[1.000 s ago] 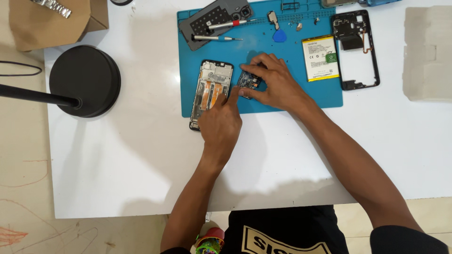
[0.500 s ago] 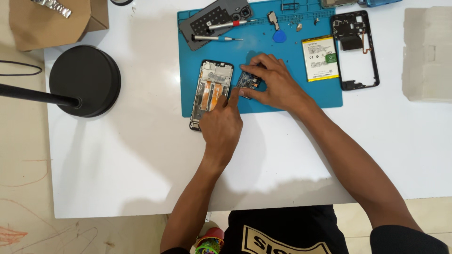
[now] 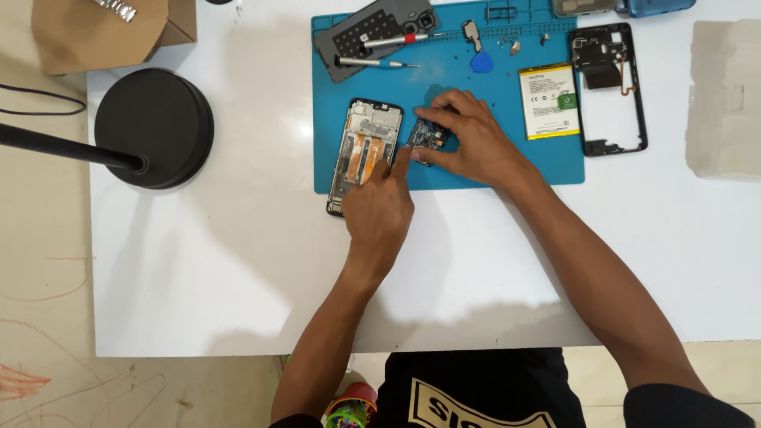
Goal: The person uses a screwdriver to remove screws from a small circuit board and then uses a plastic pry tool to separate components. The person continues to manipulate the board and its parts on a blue mat.
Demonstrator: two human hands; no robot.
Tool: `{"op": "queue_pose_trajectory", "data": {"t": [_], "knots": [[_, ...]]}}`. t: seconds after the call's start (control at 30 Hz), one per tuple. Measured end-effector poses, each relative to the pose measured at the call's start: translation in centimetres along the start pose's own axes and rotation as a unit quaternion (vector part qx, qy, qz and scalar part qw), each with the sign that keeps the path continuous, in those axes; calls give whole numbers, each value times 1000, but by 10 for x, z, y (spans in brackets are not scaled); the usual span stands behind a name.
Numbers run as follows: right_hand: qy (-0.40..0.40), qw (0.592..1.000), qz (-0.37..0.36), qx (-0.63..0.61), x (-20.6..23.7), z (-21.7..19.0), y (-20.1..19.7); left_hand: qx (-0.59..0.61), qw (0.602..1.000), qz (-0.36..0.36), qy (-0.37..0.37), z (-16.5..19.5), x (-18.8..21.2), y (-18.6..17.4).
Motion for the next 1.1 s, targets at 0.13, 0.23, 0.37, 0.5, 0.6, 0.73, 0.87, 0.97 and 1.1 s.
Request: {"op": "queue_pose_trajectory", "data": {"t": [0.13, 0.23, 0.37, 0.5, 0.6, 0.73, 0.87, 0.97, 1.1], "knots": [[-2, 1000, -1, 13, 2, -1, 0, 16, 1000, -19, -6, -2, 0, 5], [-11, 1000, 5, 8, 1, -2, -2, 2, 1000, 3, 0, 0, 0, 1], [2, 1000, 0, 3, 0, 0, -1, 18, 1000, -13, -5, -1, -1, 1], [16, 1000, -3, -14, 1, 4, -1, 3, 1000, 2, -5, 1, -2, -3], [26, 998, -12, -54, 2, 9, -1, 33, 999, -15, -2, -1, -1, -2], [3, 1000, -8, -26, 2, 6, -4, 9, 1000, -20, -11, 0, -3, 2], [14, 999, -15, -50, 1, 9, -2, 11, 1000, -20, -15, -2, -2, 4], [8, 999, -14, -47, 1, 7, -2, 12, 1000, 0, -2, -2, 1, -1], [12, 999, -16, -27, 2, 7, -2, 24, 999, -41, -20, -4, -4, 8]]}}
Point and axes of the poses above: each hand's wrist, its own x-axis away from the middle knuckle, its own y-axis out of the palm, z = x × y, the point moved 9 cm from there along -x, towards the middle knuckle, and after that the axes turned 13 degrees about -z, right-handed, at the moved point
